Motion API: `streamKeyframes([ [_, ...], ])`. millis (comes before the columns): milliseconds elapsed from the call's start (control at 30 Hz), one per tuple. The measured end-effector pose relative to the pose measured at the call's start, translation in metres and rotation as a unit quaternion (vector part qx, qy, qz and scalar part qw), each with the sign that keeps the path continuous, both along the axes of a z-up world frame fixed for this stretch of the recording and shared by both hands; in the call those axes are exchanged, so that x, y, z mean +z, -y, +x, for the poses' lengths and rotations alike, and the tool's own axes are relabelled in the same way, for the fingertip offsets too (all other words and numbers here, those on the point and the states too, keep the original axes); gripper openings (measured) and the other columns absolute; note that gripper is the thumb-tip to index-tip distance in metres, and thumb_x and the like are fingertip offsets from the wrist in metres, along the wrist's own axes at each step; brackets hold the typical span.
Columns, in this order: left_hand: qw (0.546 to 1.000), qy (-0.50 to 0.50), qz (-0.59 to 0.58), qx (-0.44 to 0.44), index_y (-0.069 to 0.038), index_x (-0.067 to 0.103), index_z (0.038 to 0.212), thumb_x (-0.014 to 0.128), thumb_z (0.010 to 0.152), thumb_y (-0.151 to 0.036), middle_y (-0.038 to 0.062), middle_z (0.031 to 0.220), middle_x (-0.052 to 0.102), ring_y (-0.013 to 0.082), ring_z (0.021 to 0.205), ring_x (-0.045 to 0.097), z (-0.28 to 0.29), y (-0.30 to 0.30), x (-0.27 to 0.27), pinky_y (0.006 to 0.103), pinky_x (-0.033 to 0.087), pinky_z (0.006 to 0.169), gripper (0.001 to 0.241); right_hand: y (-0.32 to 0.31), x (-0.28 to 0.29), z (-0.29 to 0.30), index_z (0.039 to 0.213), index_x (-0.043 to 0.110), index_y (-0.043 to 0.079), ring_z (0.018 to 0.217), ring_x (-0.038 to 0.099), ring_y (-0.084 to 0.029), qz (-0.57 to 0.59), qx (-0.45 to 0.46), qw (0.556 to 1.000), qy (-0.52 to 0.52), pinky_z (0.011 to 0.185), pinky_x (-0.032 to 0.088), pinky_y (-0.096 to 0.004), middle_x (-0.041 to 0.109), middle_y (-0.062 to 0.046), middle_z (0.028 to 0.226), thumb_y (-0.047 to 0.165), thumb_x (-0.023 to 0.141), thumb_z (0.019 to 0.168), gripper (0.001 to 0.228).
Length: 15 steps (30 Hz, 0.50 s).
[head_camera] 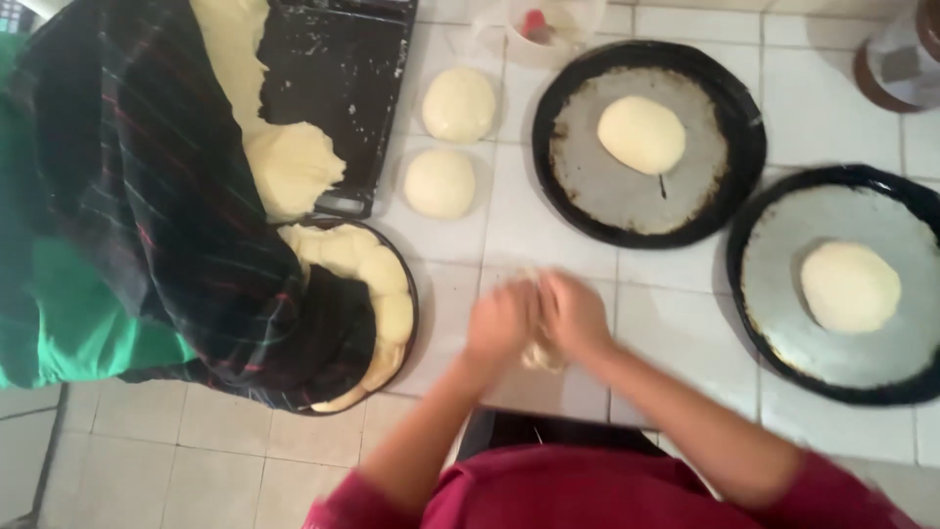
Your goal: Portioning and shaping bread dough into uniform round buns on a kitchen counter.
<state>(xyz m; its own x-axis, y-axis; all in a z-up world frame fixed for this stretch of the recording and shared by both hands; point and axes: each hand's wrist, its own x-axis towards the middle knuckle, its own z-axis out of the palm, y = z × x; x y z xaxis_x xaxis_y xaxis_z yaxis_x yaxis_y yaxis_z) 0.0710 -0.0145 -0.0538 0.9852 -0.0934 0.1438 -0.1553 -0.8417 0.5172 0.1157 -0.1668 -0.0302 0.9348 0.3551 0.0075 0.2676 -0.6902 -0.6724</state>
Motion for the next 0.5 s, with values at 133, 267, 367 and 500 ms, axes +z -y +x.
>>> streamKeyframes([
  [133, 0.999, -0.003, 0.026, -0.028, -0.008, 0.057, 0.088, 0.059, 0.09, -0.017, 0.012, 0.083, 0.062, 0.0301, 0.077, 0.067, -0.058, 0.018, -0.005, 0.0431, 0.056, 0.057, 0.009, 0.019, 0.007, -0.054, 0.075, 0.065, 0.005, 0.08, 0.059, -0.037, -0.069, 0.153, 0.979, 0.118, 0.07, 0.049, -0.049, 0.062, -0.016, 0.08, 0.012, 0.06, 0.08, 0.009],
  [267, 0.997, -0.072, 0.017, -0.013, -0.005, 0.062, 0.094, 0.058, 0.09, -0.018, 0.017, 0.093, 0.066, 0.035, 0.087, 0.067, -0.032, 0.013, 0.004, 0.0451, 0.057, 0.067, 0.014, 0.015, 0.016, -0.017, 0.074, 0.068, 0.004, 0.085, 0.062, -0.035, -0.19, 0.153, 0.968, 0.064, 0.074, 0.051, -0.047, 0.067, -0.016, 0.082, 0.012, 0.065, 0.077, 0.009],
  [367, 0.981, -0.189, -0.043, 0.005, -0.006, 0.066, 0.092, 0.055, 0.097, -0.026, 0.021, 0.092, 0.069, 0.0406, 0.087, 0.066, -0.021, -0.009, 0.069, 0.0528, 0.053, 0.072, 0.024, 0.034, 0.05, 0.008, 0.086, 0.072, 0.007, 0.076, 0.066, -0.027, -0.082, 0.195, 0.97, -0.116, 0.069, 0.053, -0.041, 0.071, -0.012, 0.081, 0.019, 0.066, 0.082, 0.013],
  [500, 0.969, -0.131, -0.138, 0.155, -0.007, 0.066, 0.088, 0.053, 0.101, -0.032, 0.023, 0.083, 0.069, 0.0456, 0.08, 0.064, 0.014, -0.042, 0.045, 0.0577, 0.05, 0.071, 0.031, 0.046, 0.006, 0.049, 0.086, 0.067, 0.001, 0.061, 0.055, -0.026, 0.059, -0.078, 0.99, -0.099, 0.059, 0.046, -0.041, 0.06, -0.018, 0.066, 0.029, 0.06, 0.105, 0.034],
])
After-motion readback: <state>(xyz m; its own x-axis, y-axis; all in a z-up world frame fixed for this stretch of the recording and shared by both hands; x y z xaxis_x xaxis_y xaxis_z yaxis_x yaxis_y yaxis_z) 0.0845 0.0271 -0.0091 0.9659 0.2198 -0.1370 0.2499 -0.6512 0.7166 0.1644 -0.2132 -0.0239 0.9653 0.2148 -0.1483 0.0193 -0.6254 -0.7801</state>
